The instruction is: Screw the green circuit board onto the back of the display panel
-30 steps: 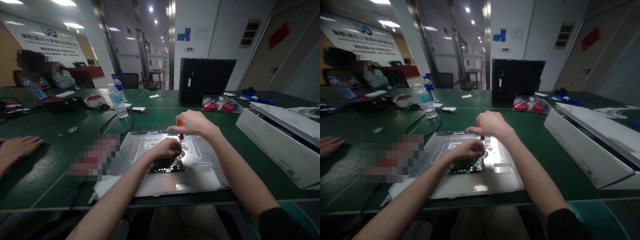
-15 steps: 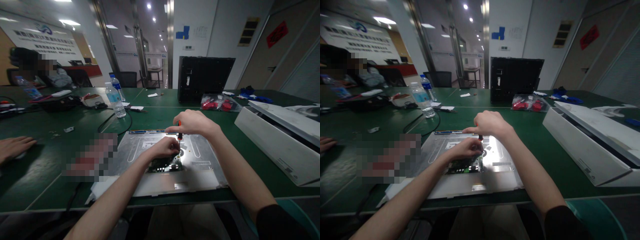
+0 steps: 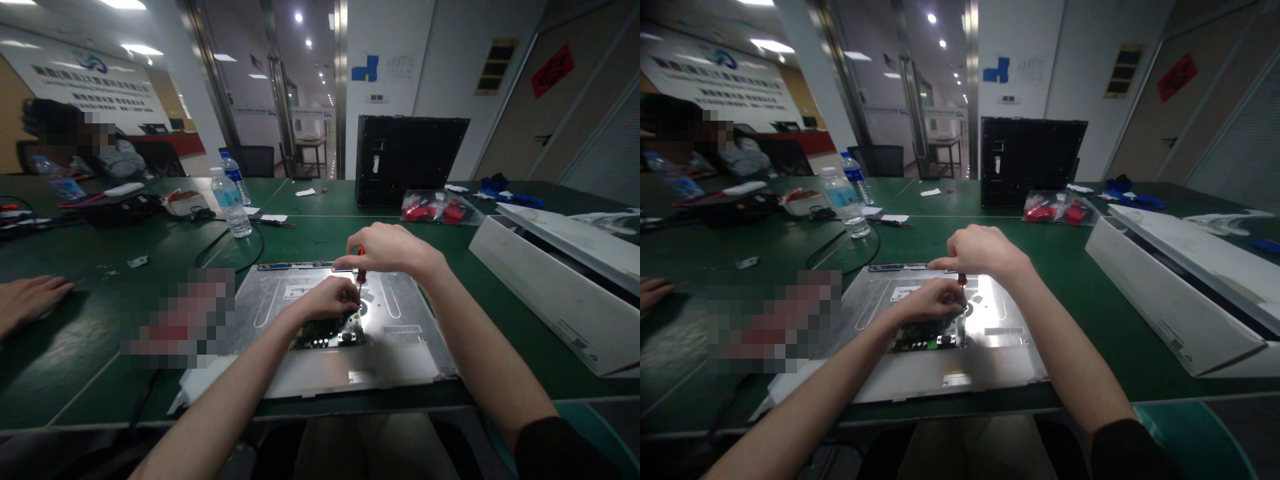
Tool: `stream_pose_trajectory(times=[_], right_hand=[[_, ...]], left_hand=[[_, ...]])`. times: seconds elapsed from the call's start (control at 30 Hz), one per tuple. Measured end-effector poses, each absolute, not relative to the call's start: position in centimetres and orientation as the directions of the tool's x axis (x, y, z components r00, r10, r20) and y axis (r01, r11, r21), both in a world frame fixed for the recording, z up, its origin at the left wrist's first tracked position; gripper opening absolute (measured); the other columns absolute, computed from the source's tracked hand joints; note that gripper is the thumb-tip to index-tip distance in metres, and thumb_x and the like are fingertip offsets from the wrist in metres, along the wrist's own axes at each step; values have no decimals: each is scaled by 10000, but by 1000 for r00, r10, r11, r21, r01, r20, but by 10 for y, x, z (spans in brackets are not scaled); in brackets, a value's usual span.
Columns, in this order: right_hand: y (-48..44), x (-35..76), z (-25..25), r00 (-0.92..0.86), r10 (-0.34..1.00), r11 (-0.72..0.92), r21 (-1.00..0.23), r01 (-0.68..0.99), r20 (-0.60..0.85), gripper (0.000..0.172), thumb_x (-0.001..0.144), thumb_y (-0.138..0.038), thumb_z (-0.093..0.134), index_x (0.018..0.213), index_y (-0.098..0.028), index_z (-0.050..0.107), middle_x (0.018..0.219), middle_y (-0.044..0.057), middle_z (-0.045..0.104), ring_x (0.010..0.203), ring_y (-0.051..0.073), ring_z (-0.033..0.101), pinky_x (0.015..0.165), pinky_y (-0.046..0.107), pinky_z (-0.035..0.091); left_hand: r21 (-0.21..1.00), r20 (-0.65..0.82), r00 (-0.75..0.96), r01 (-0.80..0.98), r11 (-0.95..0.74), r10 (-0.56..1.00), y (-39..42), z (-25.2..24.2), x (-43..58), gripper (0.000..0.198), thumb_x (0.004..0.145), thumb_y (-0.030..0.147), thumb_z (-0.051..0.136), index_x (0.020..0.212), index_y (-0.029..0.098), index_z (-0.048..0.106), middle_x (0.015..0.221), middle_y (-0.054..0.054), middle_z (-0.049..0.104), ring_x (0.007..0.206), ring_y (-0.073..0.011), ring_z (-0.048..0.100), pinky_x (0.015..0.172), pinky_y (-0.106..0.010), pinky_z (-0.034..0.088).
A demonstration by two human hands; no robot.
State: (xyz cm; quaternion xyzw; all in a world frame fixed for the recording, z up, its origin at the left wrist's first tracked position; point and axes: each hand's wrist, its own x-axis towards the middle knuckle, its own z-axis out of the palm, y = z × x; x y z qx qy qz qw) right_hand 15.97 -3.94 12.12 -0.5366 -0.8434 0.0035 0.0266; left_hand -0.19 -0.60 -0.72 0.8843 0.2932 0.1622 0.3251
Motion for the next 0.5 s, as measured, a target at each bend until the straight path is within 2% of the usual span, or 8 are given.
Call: stream_pose_trajectory(times=[0.13, 0.23, 0.4, 0.5], right_hand=[[-40, 161, 122, -429, 901, 431, -10, 903, 69, 262, 834, -419, 538, 927, -220, 682, 845, 64, 698, 768, 209, 627, 552, 266, 323], [-41, 165, 122, -454, 889, 455, -7, 891, 56, 275, 769, -347, 588, 1010, -226, 639, 878, 55, 696, 747, 202, 622, 531, 259, 316], [-39, 167, 122, -422, 906, 422, -2, 906, 35, 425, 766, -569, 604, 1018, -231, 656, 909, 71, 700, 799, 235, 633, 560, 274, 338], [-38, 165, 121, -416, 909, 416, -10, 909, 24, 414, 814, -601, 541, 928, -232, 687, 868, 70, 700, 795, 233, 632, 568, 279, 339]], left_hand=[[672, 99, 778, 408, -618, 620, -6, -7, -1, 72, 733, 82, 639, 760, 126, 688, 746, -18, 685, 704, -144, 612, 668, -215, 455], [667, 94, 782, 410, -622, 616, -7, -4, -2, 72, 740, 78, 635, 751, 125, 689, 723, -14, 675, 672, -136, 598, 649, -210, 444], [646, 95, 776, 428, -632, 623, -8, -1, -3, 69, 730, 97, 663, 770, 139, 701, 773, -19, 688, 743, -159, 612, 698, -229, 445], [641, 96, 774, 433, -634, 626, -8, -2, -3, 69, 729, 99, 669, 776, 140, 701, 793, -24, 695, 759, -162, 616, 709, -233, 445]])
